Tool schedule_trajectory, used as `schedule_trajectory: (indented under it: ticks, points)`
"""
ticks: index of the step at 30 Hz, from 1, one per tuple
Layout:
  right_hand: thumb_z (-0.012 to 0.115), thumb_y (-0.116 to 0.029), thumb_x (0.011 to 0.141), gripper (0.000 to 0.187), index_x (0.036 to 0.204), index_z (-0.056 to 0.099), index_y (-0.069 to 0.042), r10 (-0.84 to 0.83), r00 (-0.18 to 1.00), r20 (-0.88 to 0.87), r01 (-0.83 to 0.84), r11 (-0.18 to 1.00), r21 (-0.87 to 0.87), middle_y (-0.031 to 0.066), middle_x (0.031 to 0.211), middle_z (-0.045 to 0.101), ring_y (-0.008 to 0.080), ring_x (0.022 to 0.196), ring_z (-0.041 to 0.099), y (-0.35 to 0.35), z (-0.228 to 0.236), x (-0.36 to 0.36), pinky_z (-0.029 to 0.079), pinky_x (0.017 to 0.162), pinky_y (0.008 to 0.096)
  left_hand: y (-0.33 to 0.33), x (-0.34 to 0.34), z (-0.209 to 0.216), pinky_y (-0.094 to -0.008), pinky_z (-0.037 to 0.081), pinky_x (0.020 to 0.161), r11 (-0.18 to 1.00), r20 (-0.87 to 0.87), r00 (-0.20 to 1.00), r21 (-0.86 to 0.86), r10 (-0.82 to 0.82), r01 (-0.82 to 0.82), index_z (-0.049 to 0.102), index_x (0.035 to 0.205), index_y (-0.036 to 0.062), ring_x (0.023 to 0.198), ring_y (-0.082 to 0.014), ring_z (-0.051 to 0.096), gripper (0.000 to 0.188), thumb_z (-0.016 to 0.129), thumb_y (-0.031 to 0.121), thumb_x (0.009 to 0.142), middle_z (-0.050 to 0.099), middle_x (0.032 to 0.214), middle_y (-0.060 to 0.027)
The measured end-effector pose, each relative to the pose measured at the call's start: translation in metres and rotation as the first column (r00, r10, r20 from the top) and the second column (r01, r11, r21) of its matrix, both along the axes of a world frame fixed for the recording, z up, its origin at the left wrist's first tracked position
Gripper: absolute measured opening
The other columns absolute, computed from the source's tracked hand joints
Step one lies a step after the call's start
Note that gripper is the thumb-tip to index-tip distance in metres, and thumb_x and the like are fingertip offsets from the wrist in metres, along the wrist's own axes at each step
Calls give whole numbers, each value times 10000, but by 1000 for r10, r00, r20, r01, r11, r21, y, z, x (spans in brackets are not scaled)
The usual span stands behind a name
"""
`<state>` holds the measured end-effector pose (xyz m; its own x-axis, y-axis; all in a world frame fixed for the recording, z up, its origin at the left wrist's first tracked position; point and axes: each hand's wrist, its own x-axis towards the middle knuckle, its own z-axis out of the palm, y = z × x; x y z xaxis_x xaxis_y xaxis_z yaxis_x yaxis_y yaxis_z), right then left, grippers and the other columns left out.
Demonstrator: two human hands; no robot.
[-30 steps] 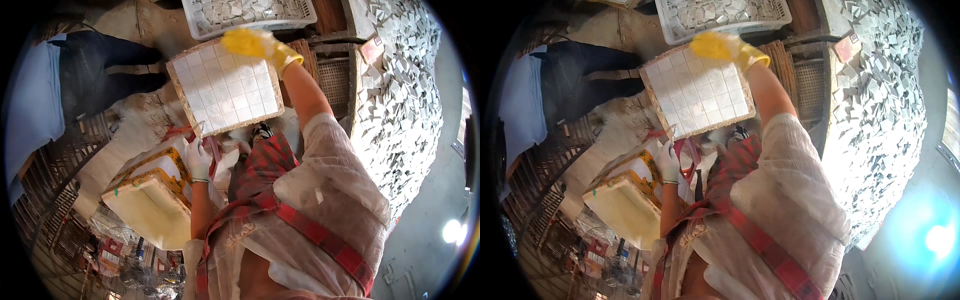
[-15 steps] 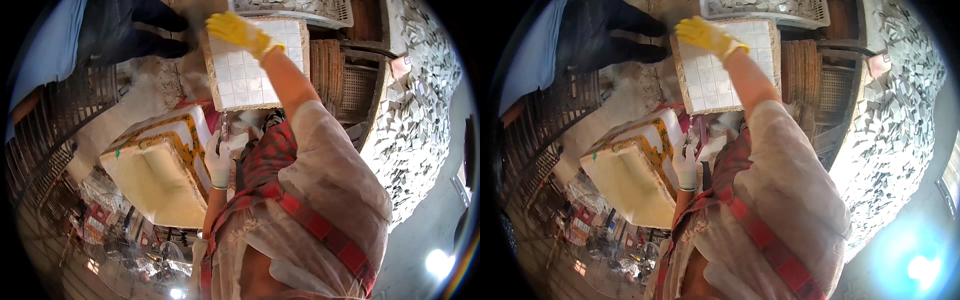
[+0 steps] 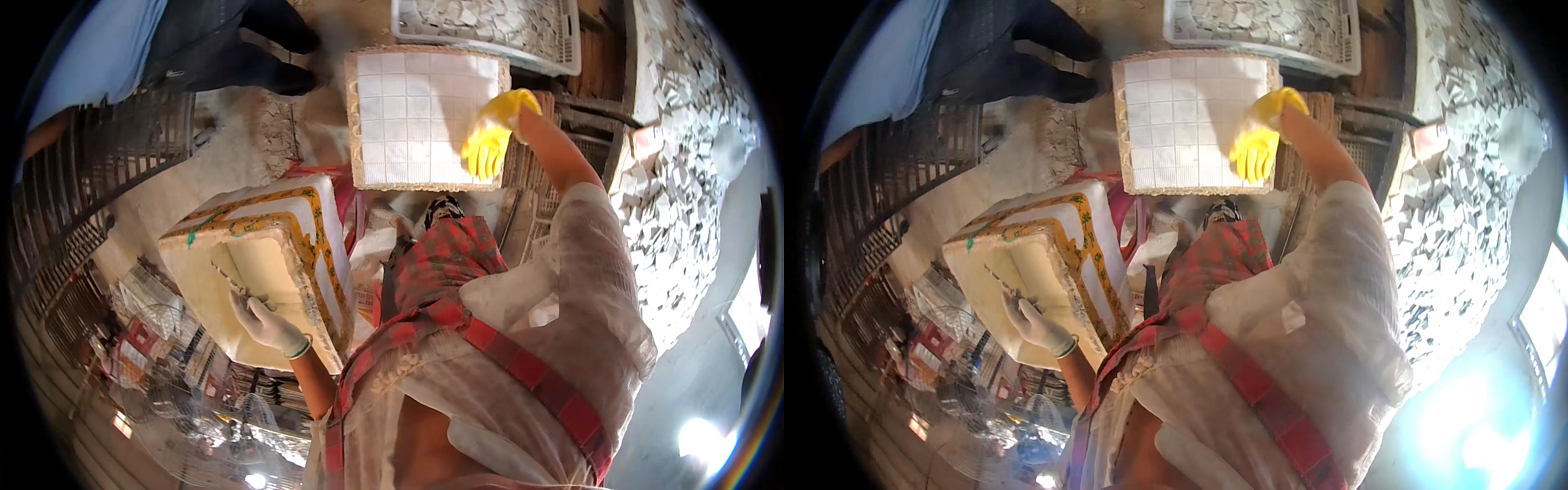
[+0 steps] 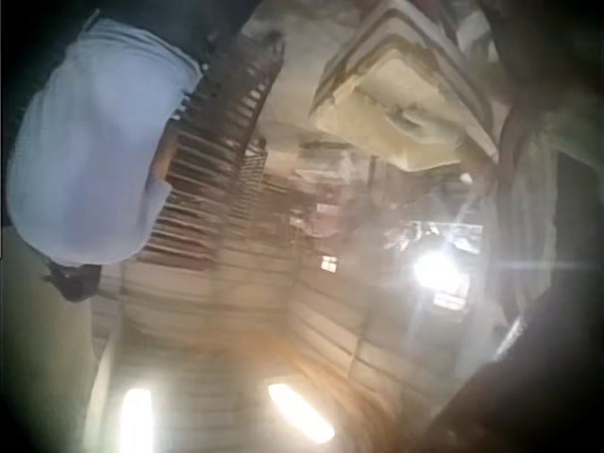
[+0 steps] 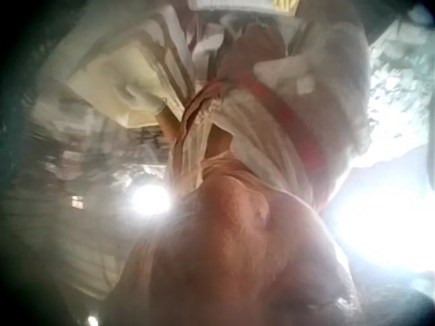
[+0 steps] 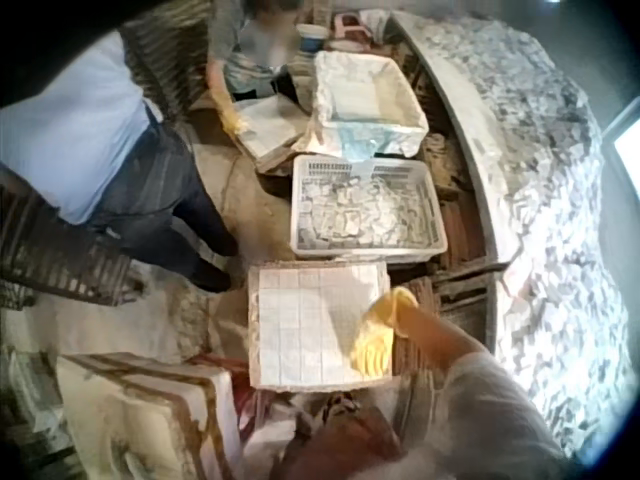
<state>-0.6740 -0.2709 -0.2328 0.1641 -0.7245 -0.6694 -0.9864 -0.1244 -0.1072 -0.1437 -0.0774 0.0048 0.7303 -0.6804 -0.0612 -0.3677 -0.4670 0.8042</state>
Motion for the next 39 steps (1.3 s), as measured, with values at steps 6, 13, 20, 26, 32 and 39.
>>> schedule_trajectory:
  ticks: [6,13,20,26,32,39]
  points:
    - [398,-378,1024,527,1436,442,-52,-570,-96,816,570,641,514,200,1488,413,283,1359,435,-72,-35,79,305,1157,454,82,59,-53,-207,456,622,975,-123,975,147,184,-165,607,1283,32,776,-87,600,345,566,161,965,660,1090,-43]
    - [432,-309,1049,494,1392,445,47,-934,-272,231,-134,275,952,238,1432,476,322,1312,494,21,-1,221,382,1117,441,109,139,-129,-264,509,549,902,-157,948,382,278,-201,668,1166,17,714,-129,695,317,583,183,909,710,885,-79]
    - [431,-316,1054,529,1366,443,112,-903,-94,419,261,384,886,256,1334,557,347,1206,576,26,74,203,444,1066,426,80,194,-190,-448,522,818,873,264,950,407,168,-268,717,1018,66,923,-390,669,265,577,213,848,688,986,-229]
    - [500,-235,1031,517,1419,414,95,-349,21,937,141,929,343,215,1400,520,300,1325,487,16,279,300,365,1134,401,96,128,-196,-452,526,786,934,85,991,335,100,-123,729,995,87,905,-377,671,231,579,185,849,693,984,-207]
    - [749,-245,770,806,1474,405,-58,408,299,863,-346,889,-300,179,1538,372,312,1411,371,38,300,493,271,1182,422,110,117,-154,-454,530,790,924,55,998,382,-6,-15,712,1052,92,924,-381,669,253,564,152,856,687,975,-218]
    - [584,-157,864,589,1437,455,-108,994,49,-95,-829,-13,-559,152,1536,380,302,1395,389,63,173,641,312,1137,433,112,107,-112,-456,560,780,812,126,975,578,-181,77,693,1067,98,928,-354,690,220,553,136,902,697,1022,-172]
